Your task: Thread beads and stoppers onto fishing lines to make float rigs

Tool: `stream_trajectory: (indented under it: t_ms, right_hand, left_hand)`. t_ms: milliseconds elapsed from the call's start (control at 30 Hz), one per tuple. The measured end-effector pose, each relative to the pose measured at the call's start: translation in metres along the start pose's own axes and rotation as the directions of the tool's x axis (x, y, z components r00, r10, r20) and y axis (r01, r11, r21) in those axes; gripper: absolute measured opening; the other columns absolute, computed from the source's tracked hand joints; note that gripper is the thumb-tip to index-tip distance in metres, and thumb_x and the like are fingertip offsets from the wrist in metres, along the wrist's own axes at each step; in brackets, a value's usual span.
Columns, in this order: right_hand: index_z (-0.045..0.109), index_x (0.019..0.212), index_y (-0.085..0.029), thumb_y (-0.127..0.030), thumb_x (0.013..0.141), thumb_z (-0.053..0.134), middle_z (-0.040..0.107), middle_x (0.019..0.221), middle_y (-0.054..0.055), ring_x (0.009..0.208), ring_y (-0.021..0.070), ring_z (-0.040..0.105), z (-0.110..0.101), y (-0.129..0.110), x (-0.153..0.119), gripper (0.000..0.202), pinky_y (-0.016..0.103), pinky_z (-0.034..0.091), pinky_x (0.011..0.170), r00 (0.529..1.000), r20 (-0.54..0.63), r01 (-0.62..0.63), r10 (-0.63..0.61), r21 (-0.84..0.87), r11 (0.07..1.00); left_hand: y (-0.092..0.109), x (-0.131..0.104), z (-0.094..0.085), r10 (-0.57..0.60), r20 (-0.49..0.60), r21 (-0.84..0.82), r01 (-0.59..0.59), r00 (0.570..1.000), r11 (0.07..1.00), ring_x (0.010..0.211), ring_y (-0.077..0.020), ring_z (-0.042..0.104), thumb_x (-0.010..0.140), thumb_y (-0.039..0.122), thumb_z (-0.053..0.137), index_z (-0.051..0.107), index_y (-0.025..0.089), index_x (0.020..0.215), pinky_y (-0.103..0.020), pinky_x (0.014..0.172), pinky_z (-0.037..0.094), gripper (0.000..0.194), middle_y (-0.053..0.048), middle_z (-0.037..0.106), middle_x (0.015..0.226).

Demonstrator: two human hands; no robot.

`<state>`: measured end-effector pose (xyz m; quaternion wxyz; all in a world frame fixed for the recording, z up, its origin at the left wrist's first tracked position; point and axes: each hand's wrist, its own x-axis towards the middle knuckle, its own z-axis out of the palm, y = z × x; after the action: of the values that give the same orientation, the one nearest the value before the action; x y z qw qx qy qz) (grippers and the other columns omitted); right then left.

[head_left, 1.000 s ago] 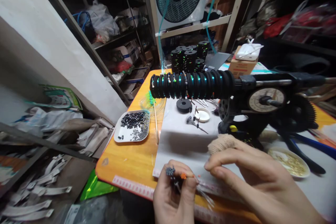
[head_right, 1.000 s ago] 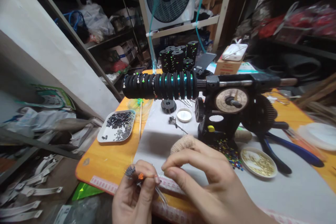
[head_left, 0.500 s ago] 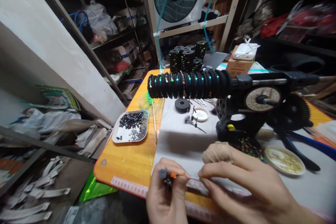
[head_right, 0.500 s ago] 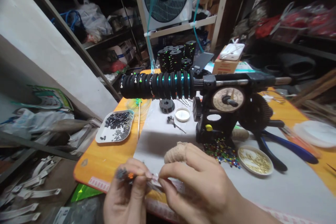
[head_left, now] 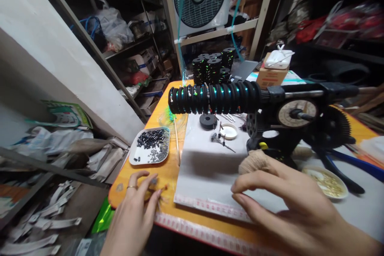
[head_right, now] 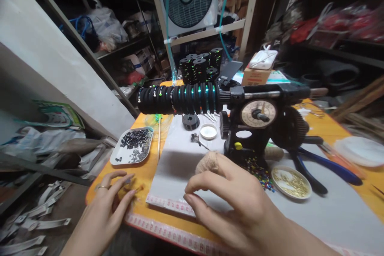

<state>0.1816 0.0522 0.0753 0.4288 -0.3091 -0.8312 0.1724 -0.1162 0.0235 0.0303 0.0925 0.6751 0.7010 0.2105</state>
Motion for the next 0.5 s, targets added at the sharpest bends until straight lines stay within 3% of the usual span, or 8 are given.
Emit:
stream_trajectory:
  t_ms: [100,167,300,367,400,467,500]
  right_hand:
    - [0.068,0.09,-0.021,-0.008,0.087,0.061,0.056,0.075,0.002,0.067,0.0126,0.056,-0.002,0.001,0.001,0.015,0.023,0.046,0.055,1.0,-0.007,0.0,0.0,0.005,1.0]
    - [0.071,0.089,-0.022,-0.009,0.087,0.062,0.054,0.072,0.001,0.064,0.0129,0.054,-0.003,0.001,0.001,0.016,0.023,0.043,0.053,1.0,-0.025,-0.017,0.018,0.019,1.0]
    - [0.072,0.087,-0.024,-0.012,0.088,0.064,0.058,0.073,0.001,0.066,0.0125,0.057,-0.001,0.0,-0.001,0.014,0.023,0.045,0.055,0.995,-0.045,-0.08,0.085,0.094,0.992]
    - [0.072,0.088,-0.024,-0.013,0.088,0.066,0.061,0.077,0.0,0.07,0.0122,0.06,0.002,0.0,-0.002,0.013,0.022,0.048,0.058,0.991,-0.062,-0.105,0.115,0.146,0.984]
    - [0.072,0.089,-0.024,-0.013,0.087,0.067,0.062,0.078,0.0,0.072,0.0121,0.061,0.003,0.001,-0.003,0.012,0.022,0.049,0.06,0.99,-0.07,-0.108,0.122,0.171,0.979]
    - [0.073,0.092,-0.023,-0.013,0.088,0.066,0.064,0.079,0.001,0.074,0.0124,0.062,0.006,0.002,-0.003,0.013,0.023,0.05,0.063,0.991,-0.076,-0.09,0.109,0.211,0.973]
    - [0.073,0.094,-0.022,-0.013,0.089,0.065,0.064,0.079,0.001,0.074,0.0128,0.062,0.007,0.003,-0.003,0.013,0.024,0.051,0.065,0.993,-0.076,-0.075,0.094,0.222,0.972]
  left_hand:
    - [0.015,-0.005,-0.005,-0.065,-0.154,0.023,0.07,0.986,0.997,0.102,-0.032,0.067,0.095,0.042,0.045,0.052,0.023,0.132,-0.047,0.076,0.056,0.042,-0.015,0.05,0.133]
    - [0.03,-0.008,-0.007,-0.075,-0.256,-0.036,0.068,0.964,0.997,0.107,-0.0329,0.063,0.095,0.044,0.046,0.048,0.023,0.134,-0.049,0.081,0.053,0.044,-0.015,0.046,0.136]
    - [0.066,-0.016,0.01,-0.103,-0.376,-0.375,-0.05,0.921,0.926,0.109,-0.028,0.057,0.096,0.038,0.05,0.057,0.023,0.108,-0.04,0.087,0.048,0.021,-0.011,0.054,0.122]
    - [0.086,-0.02,0.027,-0.186,-0.248,-0.692,-0.04,0.951,0.72,0.086,-0.0189,0.06,0.096,0.035,0.053,0.059,0.023,0.093,-0.031,0.075,0.047,0.015,-0.007,0.06,0.106]
    - [0.095,-0.022,0.036,-0.182,-0.119,-0.843,-0.003,0.976,0.538,0.07,-0.0141,0.057,0.096,0.038,0.055,0.059,0.022,0.089,-0.026,0.062,0.044,0.018,-0.005,0.06,0.098]
    - [0.111,-0.026,0.053,-0.115,0.098,-0.977,0.118,0.989,0.178,0.053,-0.0066,0.045,0.091,0.043,0.063,0.059,0.02,0.084,-0.021,0.051,0.035,0.025,-0.001,0.058,0.086]
    - [0.117,-0.027,0.059,-0.079,0.171,-0.983,0.175,0.982,0.049,0.051,-0.0049,0.041,0.088,0.044,0.067,0.06,0.019,0.083,-0.02,0.049,0.032,0.027,0.0,0.057,0.082]
